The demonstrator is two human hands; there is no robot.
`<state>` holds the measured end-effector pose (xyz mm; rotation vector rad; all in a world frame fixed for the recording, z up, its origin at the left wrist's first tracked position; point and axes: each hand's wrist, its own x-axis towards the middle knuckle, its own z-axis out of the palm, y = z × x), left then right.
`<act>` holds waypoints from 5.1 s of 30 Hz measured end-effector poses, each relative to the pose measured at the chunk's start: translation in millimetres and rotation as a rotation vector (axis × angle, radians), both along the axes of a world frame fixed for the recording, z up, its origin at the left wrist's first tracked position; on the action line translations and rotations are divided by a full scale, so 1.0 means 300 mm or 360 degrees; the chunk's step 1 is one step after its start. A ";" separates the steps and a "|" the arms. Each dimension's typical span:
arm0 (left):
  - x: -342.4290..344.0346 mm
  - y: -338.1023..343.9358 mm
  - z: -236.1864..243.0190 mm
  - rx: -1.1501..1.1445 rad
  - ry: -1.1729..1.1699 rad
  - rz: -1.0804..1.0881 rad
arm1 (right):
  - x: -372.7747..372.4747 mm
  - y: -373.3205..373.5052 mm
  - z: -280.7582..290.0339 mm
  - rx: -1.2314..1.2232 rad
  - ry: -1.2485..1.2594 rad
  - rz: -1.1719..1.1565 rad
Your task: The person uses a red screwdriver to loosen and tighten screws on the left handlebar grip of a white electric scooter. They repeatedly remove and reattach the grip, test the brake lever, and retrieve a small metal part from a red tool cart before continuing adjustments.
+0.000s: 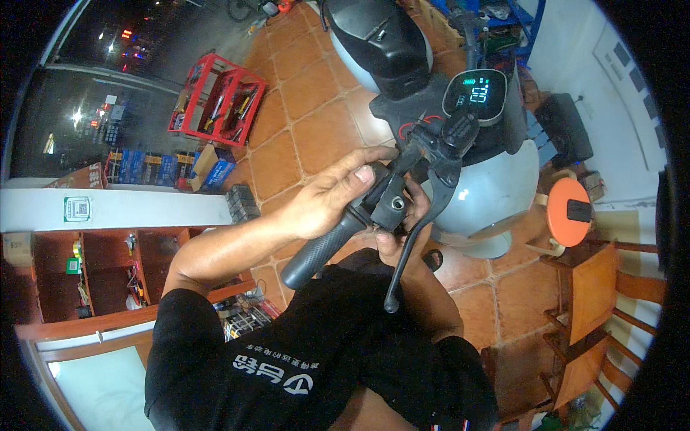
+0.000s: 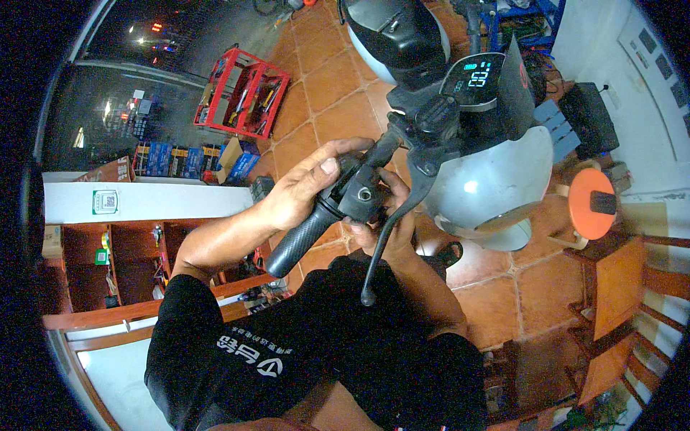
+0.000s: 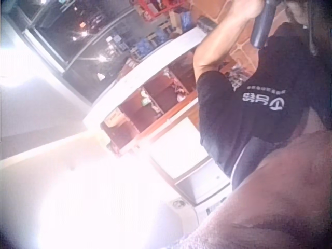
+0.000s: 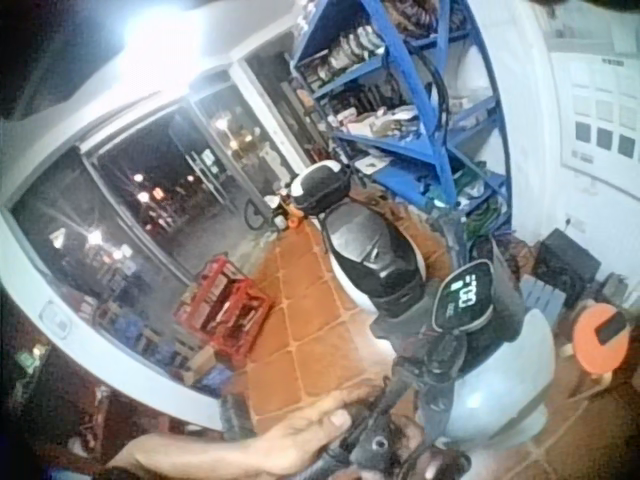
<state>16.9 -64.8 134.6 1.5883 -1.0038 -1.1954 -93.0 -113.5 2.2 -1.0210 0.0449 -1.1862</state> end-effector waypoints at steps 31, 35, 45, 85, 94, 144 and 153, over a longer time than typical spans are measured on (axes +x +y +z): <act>0.029 0.030 -0.038 -0.0041 0.0089 0.0070 | -0.030 0.013 -0.161 0.0998 -0.0856 0.1576; 0.031 0.032 -0.046 -0.0056 0.0187 0.0103 | -0.029 0.000 -0.124 0.0882 -0.0785 0.1638; 0.039 0.025 -0.052 -0.0084 0.0258 0.0084 | -0.057 -0.018 -0.194 0.1103 -0.0604 0.1623; 0.137 -0.057 -0.097 0.0504 0.1424 0.0244 | -0.141 0.003 -0.162 0.0944 -0.0276 0.0992; -0.005 0.084 -0.225 0.0363 0.0708 0.0705 | -0.120 0.077 -0.136 0.0273 0.0764 0.0495; 0.089 0.012 0.038 0.0363 -0.0430 0.0046 | 0.196 -0.020 -0.124 0.1521 -0.0763 0.1345; 0.097 0.011 0.028 0.0308 -0.0452 -0.0041 | 0.081 -0.004 -0.029 0.0468 0.0107 -0.0300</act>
